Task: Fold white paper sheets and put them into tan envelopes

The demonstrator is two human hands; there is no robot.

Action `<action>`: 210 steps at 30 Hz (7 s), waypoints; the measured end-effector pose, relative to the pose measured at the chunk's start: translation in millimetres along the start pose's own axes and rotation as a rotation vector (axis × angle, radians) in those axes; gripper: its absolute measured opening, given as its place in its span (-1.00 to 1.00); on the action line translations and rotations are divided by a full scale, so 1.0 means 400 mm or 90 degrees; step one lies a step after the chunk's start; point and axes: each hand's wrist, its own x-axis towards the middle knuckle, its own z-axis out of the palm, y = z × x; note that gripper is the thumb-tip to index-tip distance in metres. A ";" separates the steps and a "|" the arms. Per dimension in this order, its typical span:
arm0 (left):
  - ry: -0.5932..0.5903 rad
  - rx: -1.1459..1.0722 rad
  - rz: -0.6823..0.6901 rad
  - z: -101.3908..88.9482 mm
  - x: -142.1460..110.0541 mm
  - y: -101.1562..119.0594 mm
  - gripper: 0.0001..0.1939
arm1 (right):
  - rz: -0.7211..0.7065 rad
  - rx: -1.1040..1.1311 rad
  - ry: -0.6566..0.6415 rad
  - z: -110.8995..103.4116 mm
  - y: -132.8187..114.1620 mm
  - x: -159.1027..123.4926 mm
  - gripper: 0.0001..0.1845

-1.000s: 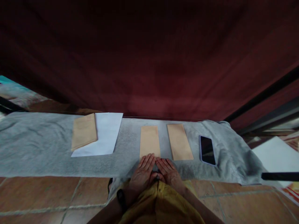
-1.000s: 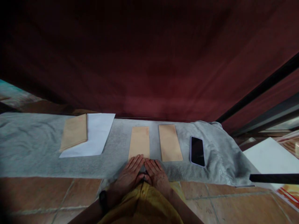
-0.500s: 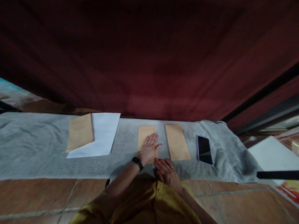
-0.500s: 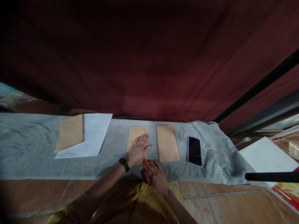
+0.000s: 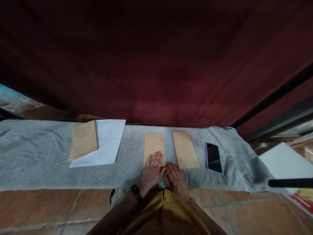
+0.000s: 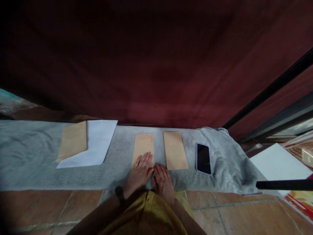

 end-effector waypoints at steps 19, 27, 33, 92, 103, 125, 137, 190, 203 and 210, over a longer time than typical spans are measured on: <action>-0.114 0.039 -0.037 -0.140 0.040 0.037 -0.48 | 0.122 0.323 0.142 0.020 -0.032 0.073 -0.54; 0.255 -0.706 -0.452 -0.300 0.129 -0.049 -0.52 | 0.129 0.419 0.156 -0.106 -0.129 0.162 -0.50; 0.365 -1.200 -0.695 -0.237 0.060 0.022 -0.58 | 0.049 0.337 0.120 -0.080 -0.124 0.139 -0.51; -0.031 -0.572 -0.179 -0.025 0.304 -0.181 -0.48 | -0.098 0.074 -0.116 -0.025 -0.064 0.111 -0.44; -0.060 -0.754 -0.171 -0.089 0.196 -0.161 -0.62 | -0.069 0.144 -0.078 -0.017 -0.056 0.109 -0.48; -0.076 -0.765 -0.206 -0.188 -0.072 -0.129 -0.46 | -0.076 0.114 -0.087 -0.002 -0.046 0.100 -0.45; 0.039 -0.500 -0.049 -0.146 -0.127 -0.142 -0.51 | -0.050 -0.010 -0.074 0.084 -0.015 0.316 -0.42; -0.085 -0.074 0.048 -0.052 0.040 -0.142 -0.45 | -0.174 -0.106 -0.052 0.013 -0.037 0.081 -0.49; -0.037 0.025 0.064 -0.105 -0.168 -0.142 -0.33 | -0.127 -0.090 -0.052 0.009 -0.040 0.078 -0.45; -0.049 0.043 0.035 -0.113 -0.193 -0.156 -0.31 | -0.109 -0.084 -0.036 0.017 -0.022 0.063 -0.34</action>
